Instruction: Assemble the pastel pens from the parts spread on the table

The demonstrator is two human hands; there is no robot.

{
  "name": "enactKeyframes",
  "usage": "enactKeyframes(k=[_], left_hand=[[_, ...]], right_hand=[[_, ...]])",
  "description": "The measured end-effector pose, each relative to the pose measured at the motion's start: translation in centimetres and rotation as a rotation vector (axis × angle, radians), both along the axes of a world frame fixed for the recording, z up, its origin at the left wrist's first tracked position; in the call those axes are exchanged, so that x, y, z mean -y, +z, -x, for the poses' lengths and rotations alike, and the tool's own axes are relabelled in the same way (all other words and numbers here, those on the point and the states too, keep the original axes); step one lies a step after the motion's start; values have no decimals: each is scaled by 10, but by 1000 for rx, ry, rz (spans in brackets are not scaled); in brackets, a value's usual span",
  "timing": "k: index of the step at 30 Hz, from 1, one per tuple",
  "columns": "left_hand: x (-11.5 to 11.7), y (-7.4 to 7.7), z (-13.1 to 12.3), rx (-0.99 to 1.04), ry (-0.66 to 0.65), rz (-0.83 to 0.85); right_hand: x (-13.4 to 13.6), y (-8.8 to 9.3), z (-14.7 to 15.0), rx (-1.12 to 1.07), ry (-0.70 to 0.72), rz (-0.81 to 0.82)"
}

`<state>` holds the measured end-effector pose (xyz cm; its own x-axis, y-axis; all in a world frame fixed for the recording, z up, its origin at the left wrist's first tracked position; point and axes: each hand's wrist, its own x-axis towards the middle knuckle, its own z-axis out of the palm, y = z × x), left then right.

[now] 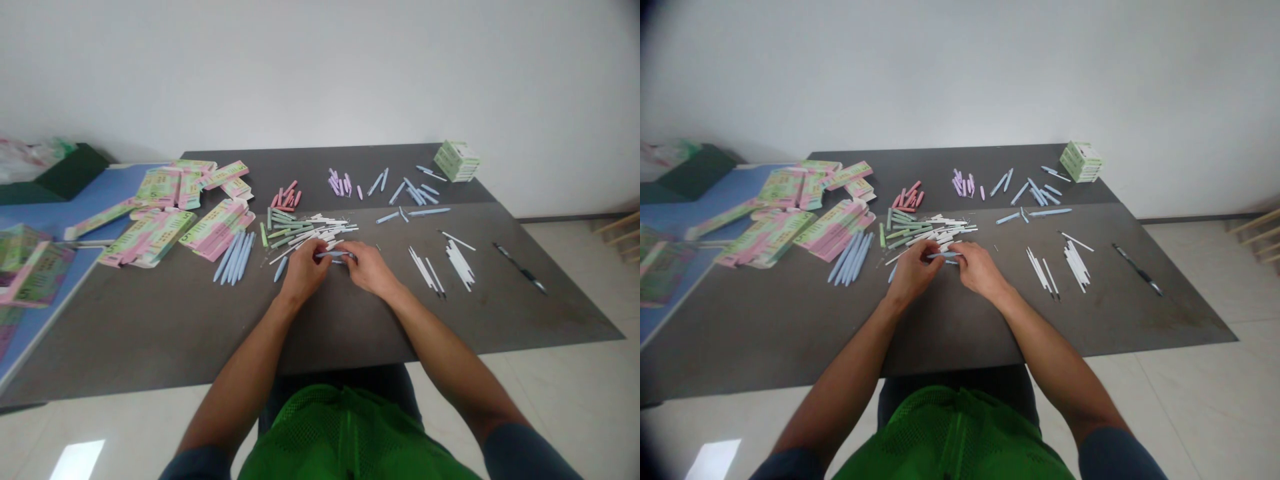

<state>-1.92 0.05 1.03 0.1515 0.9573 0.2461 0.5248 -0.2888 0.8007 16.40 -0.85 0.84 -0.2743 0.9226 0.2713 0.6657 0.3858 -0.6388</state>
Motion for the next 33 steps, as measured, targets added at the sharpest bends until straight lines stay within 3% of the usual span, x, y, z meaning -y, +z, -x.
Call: enactKeyframes(k=[7,19,27,33], left_hand=[[-2,-3,1,131,14,43],[-1,1,0,176,23,90],[-5,7,8,494,-202,482],[-3,6,9,687,-352,709]], right_hand=[[1,1,3,-96,31,-77],[-9,-5,-6,-210,-157,-125],[-14,-1,-17,-373,-117,37],[-10,0,-6,-867,-138,300]])
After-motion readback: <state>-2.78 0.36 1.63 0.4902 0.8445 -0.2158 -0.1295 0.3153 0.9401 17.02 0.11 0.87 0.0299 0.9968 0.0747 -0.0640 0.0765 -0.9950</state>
